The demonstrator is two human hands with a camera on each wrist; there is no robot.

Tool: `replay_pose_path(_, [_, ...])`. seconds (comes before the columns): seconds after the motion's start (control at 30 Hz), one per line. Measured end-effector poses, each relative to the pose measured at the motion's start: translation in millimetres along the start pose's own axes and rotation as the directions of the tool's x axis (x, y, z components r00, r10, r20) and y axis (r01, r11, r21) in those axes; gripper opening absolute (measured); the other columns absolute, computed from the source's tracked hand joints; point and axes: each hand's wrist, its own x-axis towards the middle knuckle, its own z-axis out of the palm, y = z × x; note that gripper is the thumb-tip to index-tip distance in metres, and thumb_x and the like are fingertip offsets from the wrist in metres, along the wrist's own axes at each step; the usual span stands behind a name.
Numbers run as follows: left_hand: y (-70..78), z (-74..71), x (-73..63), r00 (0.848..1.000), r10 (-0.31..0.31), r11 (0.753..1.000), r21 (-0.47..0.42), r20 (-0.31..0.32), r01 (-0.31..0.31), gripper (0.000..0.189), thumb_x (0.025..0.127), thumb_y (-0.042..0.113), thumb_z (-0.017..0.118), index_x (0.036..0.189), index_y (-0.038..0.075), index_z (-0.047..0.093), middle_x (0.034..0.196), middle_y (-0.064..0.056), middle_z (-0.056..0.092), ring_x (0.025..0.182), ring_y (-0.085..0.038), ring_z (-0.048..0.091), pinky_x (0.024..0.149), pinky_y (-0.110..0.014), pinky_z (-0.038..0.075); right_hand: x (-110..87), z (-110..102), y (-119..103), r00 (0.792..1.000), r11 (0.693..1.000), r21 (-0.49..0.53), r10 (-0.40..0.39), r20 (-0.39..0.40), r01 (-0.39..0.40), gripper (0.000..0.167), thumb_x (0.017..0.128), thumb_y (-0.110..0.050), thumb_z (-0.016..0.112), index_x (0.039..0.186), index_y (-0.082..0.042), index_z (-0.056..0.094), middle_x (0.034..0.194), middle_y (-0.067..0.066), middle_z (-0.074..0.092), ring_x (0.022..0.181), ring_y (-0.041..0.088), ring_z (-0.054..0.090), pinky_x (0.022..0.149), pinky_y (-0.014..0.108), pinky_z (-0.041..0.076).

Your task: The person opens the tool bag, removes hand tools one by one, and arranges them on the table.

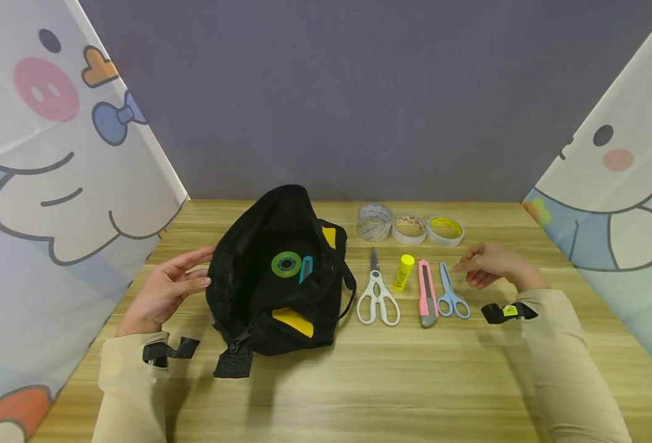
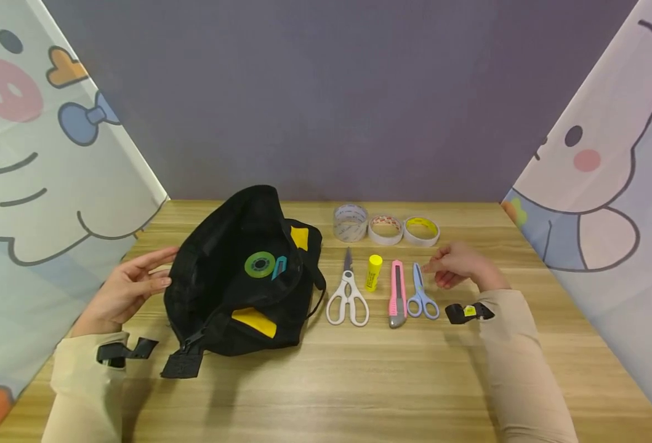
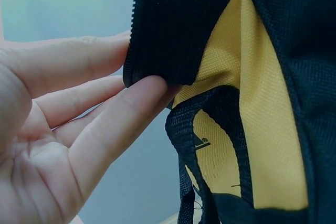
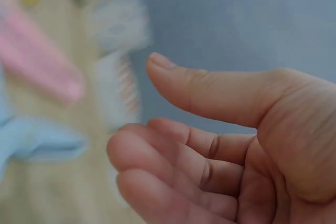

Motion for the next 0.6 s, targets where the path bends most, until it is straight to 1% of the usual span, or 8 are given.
replay_pose_path(0.1, [0.2,0.5,0.5,1.000,-0.003,1.000,0.003,-0.002,0.003,0.056,0.093,-0.021,0.051,0.141,0.007,0.057,0.134,0.003,0.059,0.107,-0.014,0.065,0.085,-0.023,0.055,-8.2,-3,-27,0.996,0.997,-0.021,-0.069,-0.052,0.068,0.030,0.094,-0.015,0.069,0.107,0.010,0.057,0.072,0.007,0.065,0.063,0.018,0.065,0.063,0.038,0.060])
replay_pose_path(0.27, [0.6,0.6,0.5,1.000,-0.002,1.000,0.004,-0.016,0.002,0.056,0.093,-0.021,0.052,0.141,0.008,0.058,0.134,0.004,0.059,0.108,-0.014,0.065,0.085,-0.023,0.055,-14.6,-1,-72,0.978,0.980,-0.068,-0.191,-0.086,0.185,0.036,0.093,-0.014,0.071,0.113,0.012,0.057,0.077,0.009,0.069,0.066,0.022,0.068,0.062,0.036,0.060])
replay_pose_path(0.43, [0.5,0.3,0.3,1.000,-0.010,1.000,0.006,-0.012,0.010,0.057,0.093,-0.021,0.052,0.140,0.010,0.059,0.134,0.004,0.059,0.107,-0.013,0.065,0.085,-0.022,0.054,-14.8,14,-114,0.958,0.957,-0.104,-0.278,-0.065,0.271,0.034,0.093,-0.013,0.072,0.114,0.011,0.061,0.079,0.011,0.070,0.069,0.026,0.069,0.062,0.036,0.060])
replay_pose_path(0.53, [0.8,-0.1,-0.3,1.000,-0.009,1.000,0.006,-0.003,0.009,0.057,0.093,-0.021,0.051,0.141,0.010,0.058,0.135,0.004,0.058,0.107,-0.012,0.064,0.085,-0.022,0.054,-9.2,26,-134,0.946,0.941,-0.114,-0.323,-0.027,0.319,0.033,0.092,-0.016,0.073,0.113,0.008,0.064,0.079,0.010,0.071,0.071,0.027,0.070,0.063,0.035,0.060])
replay_pose_path(0.6, [1.1,-0.4,-0.6,1.000,-0.011,1.000,0.003,0.001,0.011,0.057,0.093,-0.021,0.051,0.142,0.009,0.058,0.135,0.005,0.058,0.107,-0.012,0.064,0.084,-0.022,0.055,-3.0,35,-145,0.935,0.930,-0.103,-0.355,0.004,0.353,0.032,0.092,-0.016,0.073,0.112,0.007,0.065,0.080,0.010,0.072,0.072,0.029,0.070,0.063,0.035,0.060])
